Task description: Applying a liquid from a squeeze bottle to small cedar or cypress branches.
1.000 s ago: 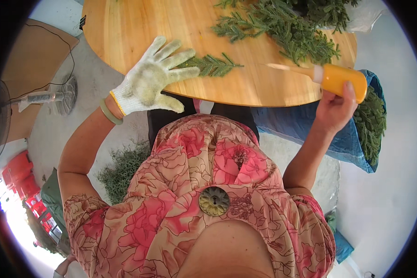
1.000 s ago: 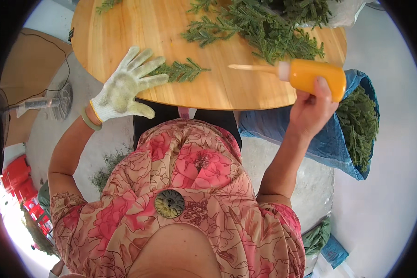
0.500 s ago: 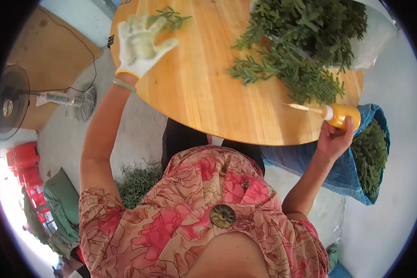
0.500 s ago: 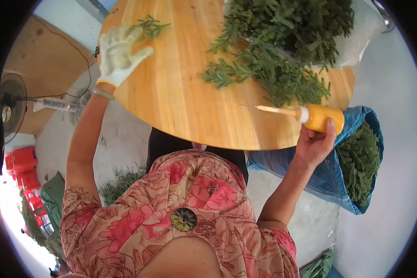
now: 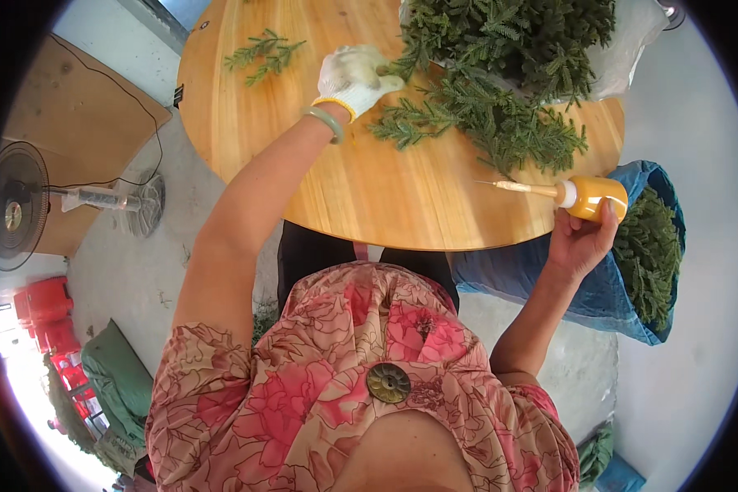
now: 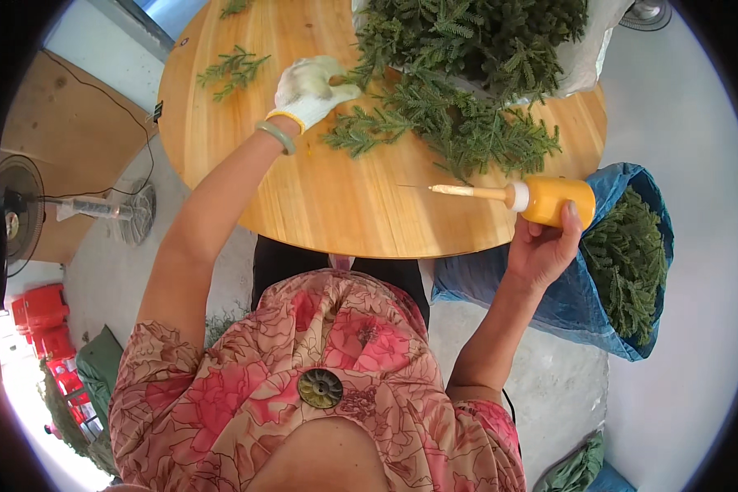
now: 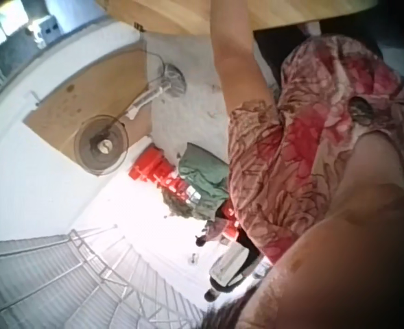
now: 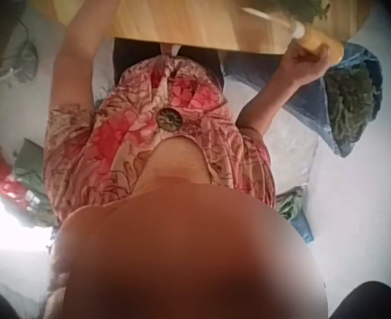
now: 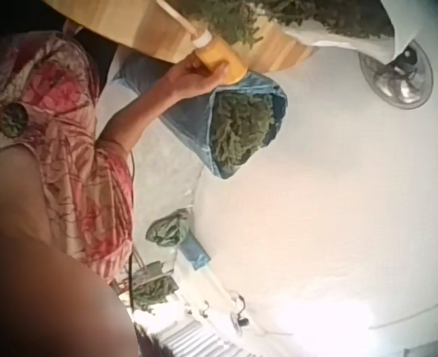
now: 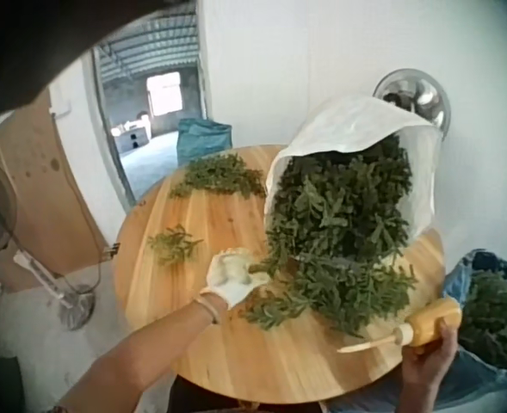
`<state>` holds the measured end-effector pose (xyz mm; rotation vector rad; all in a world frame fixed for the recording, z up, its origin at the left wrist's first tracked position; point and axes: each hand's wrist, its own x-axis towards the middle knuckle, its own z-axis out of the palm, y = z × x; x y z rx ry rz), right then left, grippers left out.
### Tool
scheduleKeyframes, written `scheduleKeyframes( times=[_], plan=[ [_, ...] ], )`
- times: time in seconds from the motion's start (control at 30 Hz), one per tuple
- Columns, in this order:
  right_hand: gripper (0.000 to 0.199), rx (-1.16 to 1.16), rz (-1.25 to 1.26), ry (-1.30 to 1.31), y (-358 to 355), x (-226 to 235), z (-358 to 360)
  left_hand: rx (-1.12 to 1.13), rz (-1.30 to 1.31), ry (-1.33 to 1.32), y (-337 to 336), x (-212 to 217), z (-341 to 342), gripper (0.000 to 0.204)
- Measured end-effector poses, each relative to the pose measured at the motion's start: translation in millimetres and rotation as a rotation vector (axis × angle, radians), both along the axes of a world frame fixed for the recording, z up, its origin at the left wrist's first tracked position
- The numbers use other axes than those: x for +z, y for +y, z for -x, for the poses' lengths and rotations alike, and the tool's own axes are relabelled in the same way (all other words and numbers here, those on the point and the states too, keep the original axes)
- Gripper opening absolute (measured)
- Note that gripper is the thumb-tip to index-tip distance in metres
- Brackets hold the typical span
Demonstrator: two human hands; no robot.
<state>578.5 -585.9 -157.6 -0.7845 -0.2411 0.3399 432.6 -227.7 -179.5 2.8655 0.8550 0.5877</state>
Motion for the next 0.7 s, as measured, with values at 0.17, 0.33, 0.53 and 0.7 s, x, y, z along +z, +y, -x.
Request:
scheduleKeyframes(
  times=[0.17,0.33,0.53,0.7],
  plan=[
    [0.021,-0.01,-0.04,0.027,-17,-16,-10,0.078,0.22,-0.1,-6,20,40,0.036],
    [0.02,-0.003,-0.024,0.048,-8,-16,-10,-0.067,0.183,-0.202,-30,52,117,0.032],
    [0.029,0.131,-0.015,-0.055,-7,-9,-10,-0.224,0.269,0.05,-85,41,153,0.037],
    [0.031,0.199,-0.035,-0.048,-5,-7,-6,-0.351,0.079,0.07,-84,20,164,0.055]
  ],
)
